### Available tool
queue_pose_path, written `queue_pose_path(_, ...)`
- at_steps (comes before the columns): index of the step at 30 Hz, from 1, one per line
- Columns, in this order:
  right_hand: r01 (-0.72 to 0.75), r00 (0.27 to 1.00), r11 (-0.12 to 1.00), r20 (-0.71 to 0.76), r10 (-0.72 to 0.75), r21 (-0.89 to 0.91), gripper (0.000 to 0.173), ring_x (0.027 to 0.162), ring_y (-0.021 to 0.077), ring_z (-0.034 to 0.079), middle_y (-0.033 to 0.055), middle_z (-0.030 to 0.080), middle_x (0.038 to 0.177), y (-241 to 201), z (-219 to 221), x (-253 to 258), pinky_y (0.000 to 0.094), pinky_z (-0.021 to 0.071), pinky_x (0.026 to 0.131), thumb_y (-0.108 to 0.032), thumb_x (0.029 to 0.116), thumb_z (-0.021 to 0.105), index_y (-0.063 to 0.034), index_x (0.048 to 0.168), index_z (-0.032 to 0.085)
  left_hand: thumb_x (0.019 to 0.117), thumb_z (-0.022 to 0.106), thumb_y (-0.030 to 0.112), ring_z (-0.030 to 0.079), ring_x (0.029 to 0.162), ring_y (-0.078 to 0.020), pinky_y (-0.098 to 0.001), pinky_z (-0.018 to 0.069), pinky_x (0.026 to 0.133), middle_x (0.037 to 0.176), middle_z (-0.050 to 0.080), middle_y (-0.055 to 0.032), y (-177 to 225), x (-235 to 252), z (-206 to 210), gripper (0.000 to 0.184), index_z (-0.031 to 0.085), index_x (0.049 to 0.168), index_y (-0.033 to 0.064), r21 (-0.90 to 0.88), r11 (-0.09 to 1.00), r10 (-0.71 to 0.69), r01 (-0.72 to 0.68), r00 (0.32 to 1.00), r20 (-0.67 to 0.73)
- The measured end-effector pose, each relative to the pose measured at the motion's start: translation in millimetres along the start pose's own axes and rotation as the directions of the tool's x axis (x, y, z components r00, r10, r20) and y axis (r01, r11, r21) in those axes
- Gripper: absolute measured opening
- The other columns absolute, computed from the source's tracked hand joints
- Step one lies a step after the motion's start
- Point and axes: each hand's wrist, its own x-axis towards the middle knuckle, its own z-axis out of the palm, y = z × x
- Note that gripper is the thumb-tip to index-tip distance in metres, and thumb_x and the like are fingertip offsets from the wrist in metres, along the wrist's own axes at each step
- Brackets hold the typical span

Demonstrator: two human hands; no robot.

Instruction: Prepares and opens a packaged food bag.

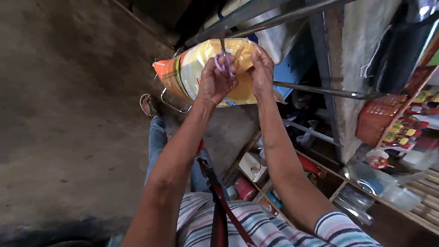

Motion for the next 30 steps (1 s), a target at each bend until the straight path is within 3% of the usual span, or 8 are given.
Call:
queue_pose_path(3, 0.026, 1.0, 1.0, 0.012, -0.026, 0.006, 0.036, 0.115, 0.0147, 0.063, 0.0126, 0.063, 0.131, 1.2, 1.3, 1.9, 0.0318, 0.0535, 0.097, -0.012, 0.1076, 0.041, 0.0012, 0.135, 0.06, 0.1013, 0.035, 0.04, 0.066, 0.07, -0.0124, -0.0289, 0.0556, 0.064, 0.078, 0.069, 0.0007, -10.0, -9.1, 10.8, 0.042, 0.07, 0.101, 0.0167, -0.025, 0.998, -0.058, 0.062, 0.991, 0.124)
queue_pose_path(8, 0.034, 0.999, 0.999, 0.014, -0.034, -0.023, 0.035, 0.104, 0.012, 0.064, 0.0115, 0.065, 0.123, 0.9, -0.5, 7.8, 0.0287, 0.055, 0.088, -0.009, 0.1061, 0.041, 0.0008, 0.133, 0.061, 0.1005, 0.037, 0.045, 0.065, 0.066, -0.0145, -0.0303, 0.0552, 0.06, 0.076, 0.067, -0.0012, -23.6, 5.4, 10.4, 0.042, 0.068, 0.097, 0.0164, -0.202, 0.973, -0.072, 0.11, 0.98, 0.188)
queue_pose_path(15, 0.098, 0.994, 0.995, 0.05, -0.099, 0.027, 0.034, 0.107, 0.0154, 0.065, 0.0131, 0.066, 0.121, 8.0, -1.3, 15.0, 0.0329, 0.0552, 0.092, -0.003, 0.103, 0.04, 0.0048, 0.127, 0.062, 0.0957, 0.05, 0.047, 0.062, 0.059, -0.0136, -0.0289, 0.0527, 0.055, 0.071, 0.065, -0.0015, -26.3, 6.1, -1.6, 0.039, 0.069, 0.098, 0.0128, -0.252, 0.957, -0.075, 0.141, 0.964, 0.256)
queue_pose_path(20, 0.178, 0.984, 0.979, 0.025, -0.176, -0.104, 0.032, 0.107, 0.0127, 0.064, 0.0124, 0.069, 0.116, 8.1, 6.7, -6.7, 0.0306, 0.0524, 0.094, -0.003, 0.1033, 0.042, 0.0055, 0.12, 0.067, 0.1065, 0.017, 0.037, 0.063, 0.069, -0.011, -0.0284, 0.0549, 0.065, 0.077, 0.065, 0.0028, -6.8, 17.8, 7.5, 0.048, 0.061, 0.096, 0.0202, -0.074, 0.994, 0.073, -0.078, 0.995, -0.063)
queue_pose_path(22, 0.095, 0.995, 0.995, 0.04, -0.094, -0.03, 0.035, 0.11, 0.0149, 0.065, 0.0127, 0.068, 0.123, 6.0, 4.0, -16.9, 0.0331, 0.0546, 0.094, -0.009, 0.1056, 0.041, 0.0035, 0.129, 0.064, 0.1074, 0.016, 0.031, 0.063, 0.07, -0.0094, -0.0266, 0.0552, 0.066, 0.078, 0.065, 0.0037, 1.5, 12.5, 3.8, 0.045, 0.06, 0.103, 0.0201, 0.065, 0.992, 0.117, -0.109, 0.983, -0.14)
queue_pose_path(26, -0.175, 0.977, 0.942, 0.168, 0.131, 0.285, 0.051, 0.114, 0.0185, 0.064, 0.0128, 0.065, 0.124, -5.6, 4.1, -3.2, 0.0379, 0.0531, 0.1, -0.029, 0.1123, 0.021, 0.0027, 0.134, 0.055, 0.1047, 0.03, 0.026, 0.064, 0.072, -0.0068, -0.0248, 0.0553, 0.069, 0.081, 0.068, 0.0058, -2.1, -24.8, -6.7, 0.034, 0.061, 0.116, 0.0162, 0.324, 0.945, 0.083, -0.056, 0.994, -0.07)
queue_pose_path(28, -0.284, 0.951, 0.92, 0.198, 0.236, 0.27, 0.04, 0.107, 0.0179, 0.066, 0.0111, 0.067, 0.117, -7.7, 11.0, 6.3, 0.0371, 0.0554, 0.095, -0.02, 0.1112, 0.031, 0.0018, 0.13, 0.058, 0.1033, 0.036, 0.026, 0.066, 0.074, -0.0068, -0.0245, 0.0561, 0.071, 0.082, 0.069, 0.0054, -6.2, -36.3, -12.1, 0.031, 0.064, 0.114, 0.0169, 0.3, 0.953, 0.065, -0.04, 0.995, -0.072)
queue_pose_path(30, -0.179, 0.96, 0.984, 0.215, 0.177, -0.013, 0.028, 0.1, 0.0143, 0.067, 0.0112, 0.07, 0.111, -11.5, 21.6, 8.5, 0.0323, 0.0559, 0.091, -0.009, 0.105, 0.049, 0.0049, 0.122, 0.066, 0.1042, 0.036, 0.026, 0.065, 0.076, -0.0061, -0.0251, 0.0551, 0.073, 0.083, 0.068, 0.0067, -2.7, -40.2, -14.0, 0.03, 0.064, 0.114, 0.0181, 0.324, 0.945, 0.082, -0.053, 0.994, -0.078)
